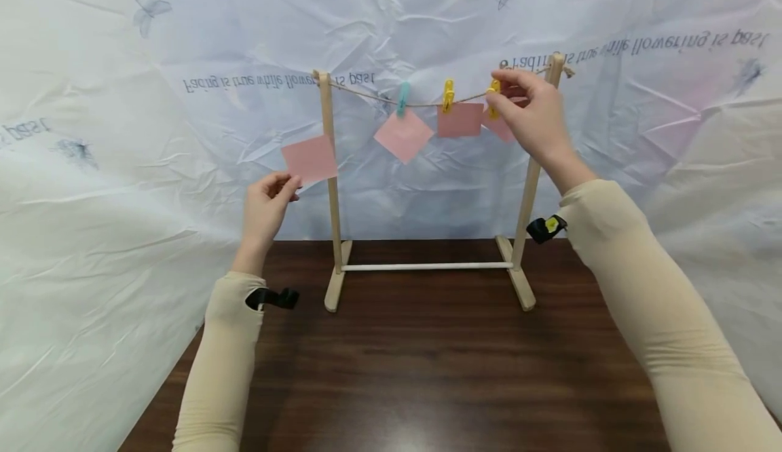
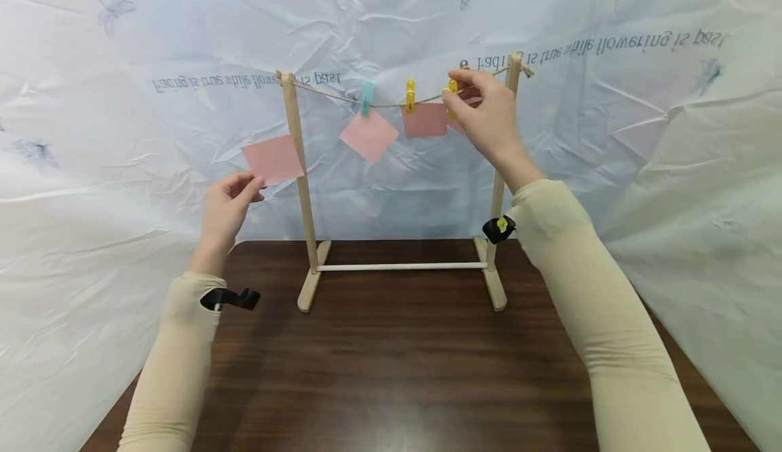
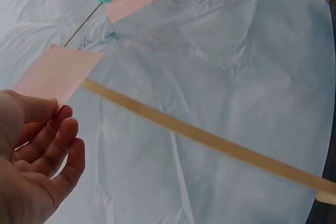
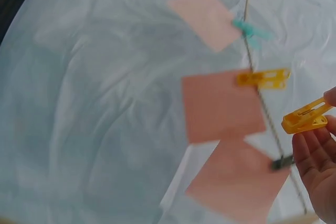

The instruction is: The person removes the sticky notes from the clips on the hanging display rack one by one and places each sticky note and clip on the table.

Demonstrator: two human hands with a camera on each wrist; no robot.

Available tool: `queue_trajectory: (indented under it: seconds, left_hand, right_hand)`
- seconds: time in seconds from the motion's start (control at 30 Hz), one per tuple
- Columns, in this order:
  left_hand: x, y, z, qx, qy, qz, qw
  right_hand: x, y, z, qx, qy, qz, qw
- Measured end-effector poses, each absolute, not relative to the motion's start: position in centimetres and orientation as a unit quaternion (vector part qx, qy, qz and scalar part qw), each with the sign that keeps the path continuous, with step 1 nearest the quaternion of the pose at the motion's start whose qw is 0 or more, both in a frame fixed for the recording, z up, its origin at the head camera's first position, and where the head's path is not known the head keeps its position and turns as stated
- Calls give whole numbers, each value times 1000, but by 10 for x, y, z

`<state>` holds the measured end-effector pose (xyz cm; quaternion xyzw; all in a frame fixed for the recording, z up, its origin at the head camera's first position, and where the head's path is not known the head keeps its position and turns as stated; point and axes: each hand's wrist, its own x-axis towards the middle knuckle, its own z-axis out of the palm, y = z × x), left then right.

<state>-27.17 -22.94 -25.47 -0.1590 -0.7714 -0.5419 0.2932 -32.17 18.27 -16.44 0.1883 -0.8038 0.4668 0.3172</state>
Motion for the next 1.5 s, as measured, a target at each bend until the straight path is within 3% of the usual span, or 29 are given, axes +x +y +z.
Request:
queue_trajectory:
  seconds: [0.53,1.13,1.5]
  left_hand:
    - [-257,-272,-270,-89,-787,-541,284]
    - [-267,-317,-333,-19,-838,-490,238]
    - [-277,-327,-366,-37,-849,-474,230]
  right_hand:
    - [-318,269,-215,72,-815,453,354]
    - [-316,326,-296,31,-855,416,309]
    - [-310,336,-345,-21,-880,408,243]
